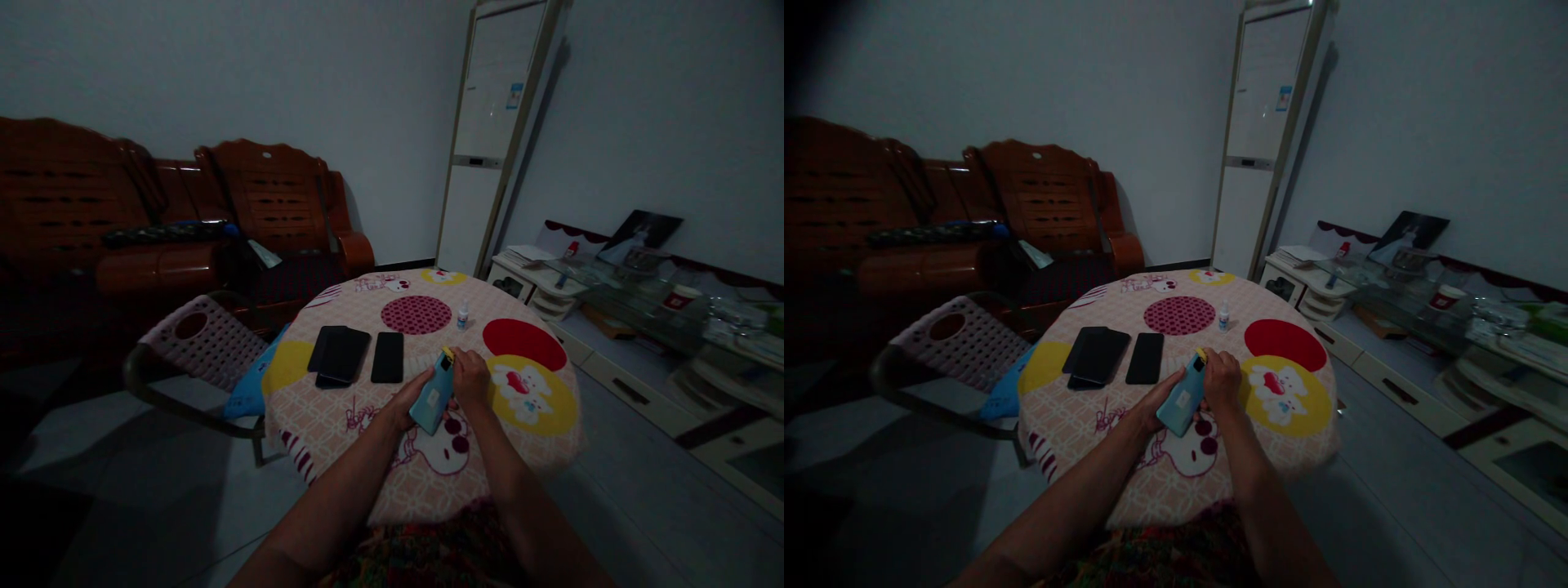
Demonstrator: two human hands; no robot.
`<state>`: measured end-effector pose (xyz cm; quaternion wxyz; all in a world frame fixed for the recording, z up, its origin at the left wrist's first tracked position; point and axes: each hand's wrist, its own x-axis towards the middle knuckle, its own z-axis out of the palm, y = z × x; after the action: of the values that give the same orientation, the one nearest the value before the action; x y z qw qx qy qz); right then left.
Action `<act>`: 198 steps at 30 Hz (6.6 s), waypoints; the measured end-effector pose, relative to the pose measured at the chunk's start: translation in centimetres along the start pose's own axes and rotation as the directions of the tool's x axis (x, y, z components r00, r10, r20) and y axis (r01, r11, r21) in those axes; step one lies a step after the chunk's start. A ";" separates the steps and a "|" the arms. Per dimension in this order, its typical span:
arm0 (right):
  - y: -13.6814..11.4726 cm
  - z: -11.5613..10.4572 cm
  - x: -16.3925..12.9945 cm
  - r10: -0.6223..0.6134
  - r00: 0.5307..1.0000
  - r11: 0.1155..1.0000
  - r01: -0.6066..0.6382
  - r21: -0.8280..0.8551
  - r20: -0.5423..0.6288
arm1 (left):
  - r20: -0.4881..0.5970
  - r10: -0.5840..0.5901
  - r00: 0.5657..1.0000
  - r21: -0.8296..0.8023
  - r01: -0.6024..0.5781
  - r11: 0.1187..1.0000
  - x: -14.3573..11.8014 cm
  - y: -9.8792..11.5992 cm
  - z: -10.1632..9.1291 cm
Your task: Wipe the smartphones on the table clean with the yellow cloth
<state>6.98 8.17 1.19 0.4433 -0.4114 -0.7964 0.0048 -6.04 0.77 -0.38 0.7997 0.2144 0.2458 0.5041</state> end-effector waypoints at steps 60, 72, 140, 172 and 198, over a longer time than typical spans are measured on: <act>-1.4 -0.6 -1.7 -0.125 0.990 0.988 0.118 0.096 0.070 | -0.221 0.004 0.975 -0.066 -0.019 0.998 -0.2 0.5 0.5; -0.6 -0.4 -2.1 -0.038 0.998 0.997 0.040 -0.061 0.042 | -0.148 -0.006 0.989 -0.116 -0.011 0.993 -0.3 0.6 0.3; -1.3 -0.6 -2.0 -0.060 0.975 0.997 0.049 0.059 0.214 | -0.392 0.037 0.919 -0.145 -0.102 0.984 0.0 1.4 -0.1; -2.9 -0.2 -1.2 -0.130 0.968 0.991 0.118 0.065 0.217 | -0.246 0.103 0.964 -0.131 -0.138 0.982 0.3 1.1 0.1; -4.1 -1.3 -4.4 -0.264 0.923 0.962 0.231 0.147 0.281 | -0.172 0.066 0.983 -0.200 -0.101 0.975 0.1 1.4 -0.3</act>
<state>6.44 2.09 0.44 0.3375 -0.2768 -0.8980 0.0548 -7.12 1.46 0.16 0.7727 0.0976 0.2477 0.5763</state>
